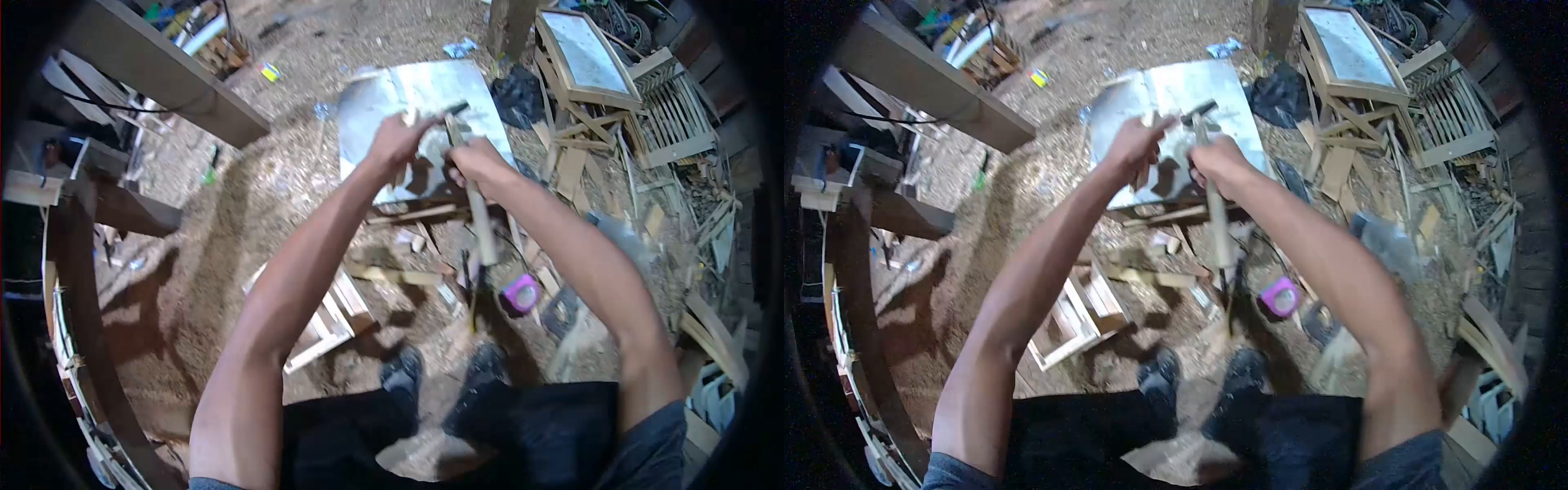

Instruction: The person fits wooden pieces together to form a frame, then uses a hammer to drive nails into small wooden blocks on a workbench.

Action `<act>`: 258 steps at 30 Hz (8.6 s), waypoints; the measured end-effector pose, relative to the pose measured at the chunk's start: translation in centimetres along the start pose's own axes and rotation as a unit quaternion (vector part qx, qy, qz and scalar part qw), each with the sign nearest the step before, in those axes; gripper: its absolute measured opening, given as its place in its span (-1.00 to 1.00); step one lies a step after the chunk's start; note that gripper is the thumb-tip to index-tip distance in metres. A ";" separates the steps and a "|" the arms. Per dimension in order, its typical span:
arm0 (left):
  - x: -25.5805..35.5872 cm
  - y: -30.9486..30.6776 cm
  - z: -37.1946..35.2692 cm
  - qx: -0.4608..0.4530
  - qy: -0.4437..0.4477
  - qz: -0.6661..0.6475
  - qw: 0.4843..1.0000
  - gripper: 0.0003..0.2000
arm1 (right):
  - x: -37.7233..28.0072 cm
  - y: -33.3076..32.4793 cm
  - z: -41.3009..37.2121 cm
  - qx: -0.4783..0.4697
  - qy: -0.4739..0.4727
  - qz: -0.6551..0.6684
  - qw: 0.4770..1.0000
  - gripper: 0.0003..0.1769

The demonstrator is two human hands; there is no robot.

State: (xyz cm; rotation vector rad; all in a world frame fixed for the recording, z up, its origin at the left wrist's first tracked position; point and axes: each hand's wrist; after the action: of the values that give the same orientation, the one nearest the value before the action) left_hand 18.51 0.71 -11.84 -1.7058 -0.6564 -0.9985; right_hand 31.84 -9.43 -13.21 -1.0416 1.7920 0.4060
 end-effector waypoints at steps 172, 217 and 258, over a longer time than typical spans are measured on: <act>-4.6 -1.1 -3.2 0.091 0.220 0.086 0.967 -0.71 | 1.7 -1.1 -2.3 0.001 -0.515 -0.433 0.740 -0.65; -3.4 -1.3 -2.2 -0.028 -0.010 -0.062 0.998 -0.70 | 0.3 -1.9 -1.1 -0.082 -0.551 -0.464 0.689 -0.65; -4.1 -1.0 -1.3 -0.022 -0.026 -0.105 0.994 -0.77 | 0.2 -2.2 -0.1 -0.099 -0.579 -0.468 0.661 -0.68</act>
State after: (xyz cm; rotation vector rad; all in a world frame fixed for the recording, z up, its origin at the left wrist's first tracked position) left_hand 15.18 -0.02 -14.69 -1.7316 -0.8677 -1.1253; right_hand 33.54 -10.89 -12.94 -1.2519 -0.0305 0.4353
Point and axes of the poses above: each hand's wrist, its own z-axis towards the middle knuckle, its own y-axis out of the palm, x = y × z, and after that the axes turned 15 degrees about x, right-handed
